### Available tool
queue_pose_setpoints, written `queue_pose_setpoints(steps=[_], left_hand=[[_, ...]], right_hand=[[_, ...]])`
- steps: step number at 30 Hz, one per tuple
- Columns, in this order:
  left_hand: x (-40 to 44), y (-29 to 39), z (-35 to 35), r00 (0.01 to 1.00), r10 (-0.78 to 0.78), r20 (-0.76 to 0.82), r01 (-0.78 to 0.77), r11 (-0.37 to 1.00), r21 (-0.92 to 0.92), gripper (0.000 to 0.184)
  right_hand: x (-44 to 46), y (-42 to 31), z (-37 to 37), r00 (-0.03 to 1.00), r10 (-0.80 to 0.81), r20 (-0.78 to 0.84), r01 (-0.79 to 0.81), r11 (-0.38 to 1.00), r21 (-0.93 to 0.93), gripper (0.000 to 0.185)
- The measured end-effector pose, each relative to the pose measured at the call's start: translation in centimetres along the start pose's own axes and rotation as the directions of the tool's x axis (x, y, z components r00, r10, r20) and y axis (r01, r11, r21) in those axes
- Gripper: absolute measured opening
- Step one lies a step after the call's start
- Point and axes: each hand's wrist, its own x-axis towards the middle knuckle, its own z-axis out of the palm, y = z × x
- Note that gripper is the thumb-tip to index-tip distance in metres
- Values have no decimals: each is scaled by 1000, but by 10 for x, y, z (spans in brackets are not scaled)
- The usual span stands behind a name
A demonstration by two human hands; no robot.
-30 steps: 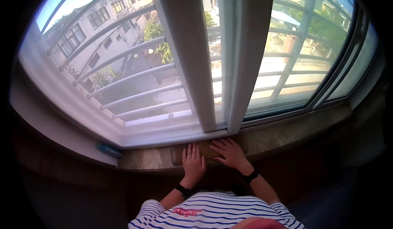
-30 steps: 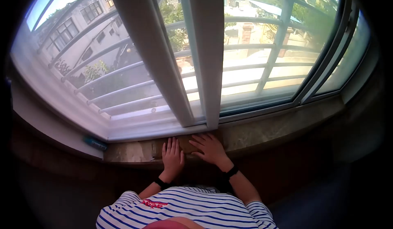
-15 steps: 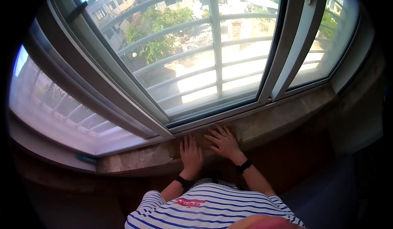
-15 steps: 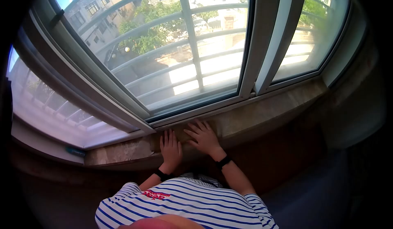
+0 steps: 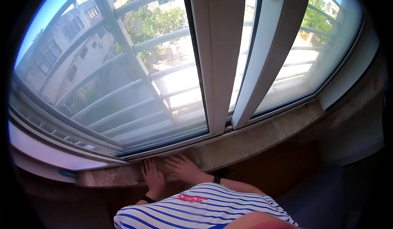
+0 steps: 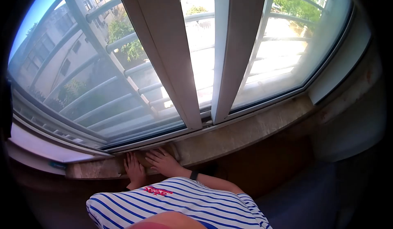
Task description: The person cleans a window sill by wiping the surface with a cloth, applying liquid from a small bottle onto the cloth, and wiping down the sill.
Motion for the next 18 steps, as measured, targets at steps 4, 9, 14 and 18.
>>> queue_pose_setpoints(steps=[4,9,14,18], left_hand=[[10,50,15,990,-140,-20,140,990,-16,65],[29,134,12,989,-121,-83,122,993,8,64],[57,253,-1,984,84,-155,-117,968,-220,59],[85,356,-16,949,267,-168,-311,881,-356,54]], right_hand=[[-15,32,-22,999,-29,45,29,1000,5,54],[-63,87,-71,993,-24,113,27,999,-19,52],[-146,165,-155,995,21,97,-21,1000,-1,50],[-213,242,-249,985,59,165,-66,997,39,50]])
